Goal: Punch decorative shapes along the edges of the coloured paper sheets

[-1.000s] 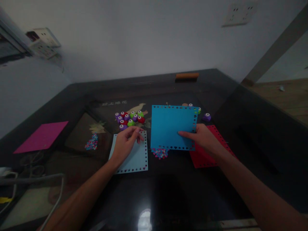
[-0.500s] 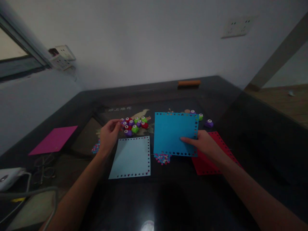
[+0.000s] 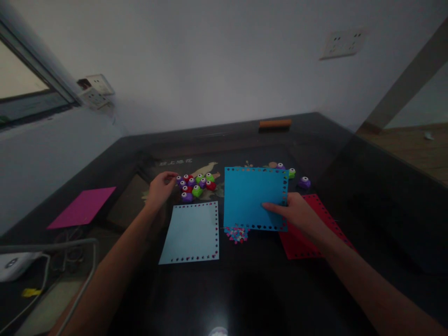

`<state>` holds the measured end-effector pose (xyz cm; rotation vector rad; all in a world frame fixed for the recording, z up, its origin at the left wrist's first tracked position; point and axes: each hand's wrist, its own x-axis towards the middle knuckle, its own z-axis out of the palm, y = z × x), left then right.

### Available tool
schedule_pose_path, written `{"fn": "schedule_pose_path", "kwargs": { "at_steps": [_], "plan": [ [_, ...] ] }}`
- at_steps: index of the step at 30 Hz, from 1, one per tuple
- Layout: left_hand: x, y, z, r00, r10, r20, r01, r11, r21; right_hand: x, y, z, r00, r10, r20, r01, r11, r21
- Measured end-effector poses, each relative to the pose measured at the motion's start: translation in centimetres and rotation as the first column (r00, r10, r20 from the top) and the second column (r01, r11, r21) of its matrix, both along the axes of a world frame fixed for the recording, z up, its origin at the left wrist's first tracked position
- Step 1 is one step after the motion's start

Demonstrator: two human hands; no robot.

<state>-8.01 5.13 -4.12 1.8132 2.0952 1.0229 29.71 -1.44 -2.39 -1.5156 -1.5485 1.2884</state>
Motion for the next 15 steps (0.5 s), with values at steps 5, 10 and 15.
{"fn": "schedule_pose_path", "kwargs": {
  "at_steps": [5, 10, 15],
  "plan": [
    [-0.5, 0.7, -0.8, 0.999, 0.032, -0.023, -0.032, 0.999, -0.014, 0.2, 0.1, -0.3, 1.000, 0.014, 0.021, -0.014, 1.000, 0.003],
    [-0.7, 0.8, -1.2, 0.999, 0.038, -0.027, -0.040, 0.998, -0.044, 0.3, 0.0, -0.4, 1.000, 0.015, 0.006, -0.015, 1.000, -0.003],
    [-0.7, 0.9, -1.5, 0.998, 0.059, -0.029, -0.061, 0.996, -0.067, 0.2, 0.1, -0.4, 1.000, 0.011, 0.005, -0.011, 1.000, -0.001]
  ]
}}
